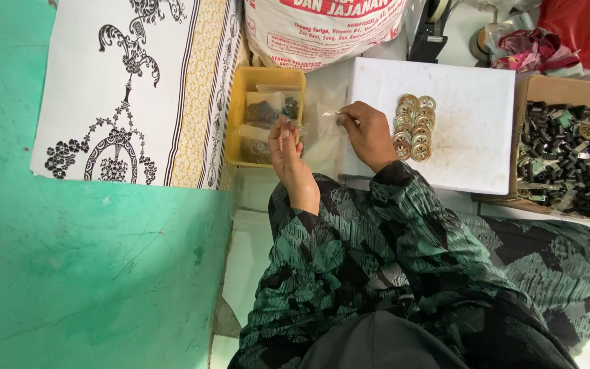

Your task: The person sorts small metallic buttons from a cardboard box onto a white surface, then places them into a clear plastic bag. They handle the buttons one by one, arranging them neatly before bagging them.

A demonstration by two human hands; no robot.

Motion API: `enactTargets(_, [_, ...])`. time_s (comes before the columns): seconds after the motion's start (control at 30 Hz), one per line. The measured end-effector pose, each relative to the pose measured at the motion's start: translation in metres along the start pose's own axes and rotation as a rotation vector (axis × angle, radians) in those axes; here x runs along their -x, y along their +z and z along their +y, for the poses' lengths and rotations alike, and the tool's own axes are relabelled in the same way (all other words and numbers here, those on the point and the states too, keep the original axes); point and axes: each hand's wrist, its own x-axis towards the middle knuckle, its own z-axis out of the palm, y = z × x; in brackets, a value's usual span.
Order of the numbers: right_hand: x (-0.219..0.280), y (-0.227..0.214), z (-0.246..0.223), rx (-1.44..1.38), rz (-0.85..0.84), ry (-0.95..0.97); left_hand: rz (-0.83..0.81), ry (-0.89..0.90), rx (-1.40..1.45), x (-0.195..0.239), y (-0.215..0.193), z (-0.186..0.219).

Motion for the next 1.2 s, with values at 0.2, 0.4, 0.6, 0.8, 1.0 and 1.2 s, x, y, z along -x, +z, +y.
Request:
enactTargets(0.2, [0.027,-0.042,-0.023,-0.859,0.083,0.264,-0.254,0.098,-0.194,0.010,0.007,0.011])
enactTargets(0.4, [0.088,-0.097,-0.025,-1.252,0.055,0.315,-0.547,0.475,-0.511,0.012,0.015,0.013])
enactTargets(0.6, [0.188,-0.123,0.011,-1.149,0.156,0.475,-0.862,0.255,-0.572,0.059,0.009,0.038])
enactTargets(0.8, [0.258,-0.157,0.010,-1.120,0.287,0.466,-0.910,0.155,-0.465,0.152,0.015,0.055])
enactTargets(1.0, [0.305,-0.189,-0.002,-1.067,0.366,0.486,-0.853,0.182,-0.605,0.204,0.003,0.058])
enactTargets(1.2, [0.331,-0.212,0.011,-0.732,0.216,0.480,-0.852,0.169,-0.641,0.220,-0.018,0.082])
